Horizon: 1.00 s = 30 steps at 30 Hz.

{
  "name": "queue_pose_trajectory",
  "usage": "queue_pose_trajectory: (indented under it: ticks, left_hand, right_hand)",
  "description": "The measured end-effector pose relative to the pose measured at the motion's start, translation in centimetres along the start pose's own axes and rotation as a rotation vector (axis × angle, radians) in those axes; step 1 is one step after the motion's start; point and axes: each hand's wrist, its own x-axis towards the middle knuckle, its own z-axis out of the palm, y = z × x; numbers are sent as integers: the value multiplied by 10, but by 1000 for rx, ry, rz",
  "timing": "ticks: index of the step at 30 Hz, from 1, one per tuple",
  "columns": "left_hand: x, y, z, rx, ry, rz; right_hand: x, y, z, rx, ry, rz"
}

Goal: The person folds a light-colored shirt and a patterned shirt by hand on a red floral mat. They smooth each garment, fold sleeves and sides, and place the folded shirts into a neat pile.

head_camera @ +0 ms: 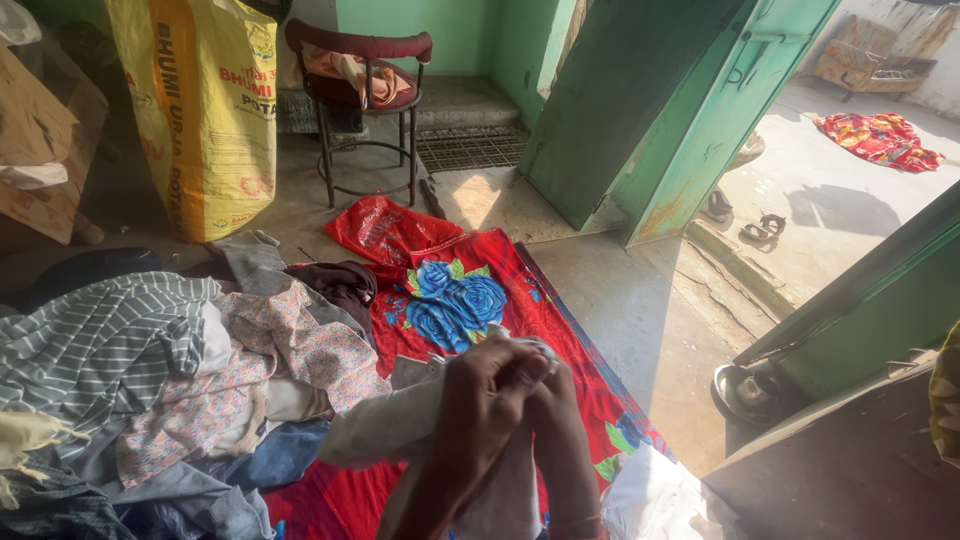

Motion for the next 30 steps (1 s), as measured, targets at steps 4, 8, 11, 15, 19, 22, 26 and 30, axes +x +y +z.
queue_pose_trajectory:
  ticks: [4,8,11,15,19,22,26,30]
  left_hand:
    - [11,-6,-7,-22,159,-109]
    - [24,-29,-37,-146,319,-452]
    - [25,-49,-34,-187,331,-321]
    - [22,-68,-20,-363,318,-384]
    - [26,-74,-22,-512,248,-366]
    - [47,-65,-28,-485,117,-412]
    - [59,-43,-32,-8,-1,-333]
    - [51,-27,-37,725,-91,-427]
  right_hand:
    - [6,-4,-3,17,248,-39]
    - [6,-24,-23,-105,528,140]
    - [1,-26,-16,-319,560,41]
    - [-6,-25,-4,-411,233,254]
    - [-8,-23,-2,-544,233,230]
    - [1,-19,1,-450,256,52]
    - [8,-16,-2,-640,424,2]
    - [24,-19,1,-569,607,-93]
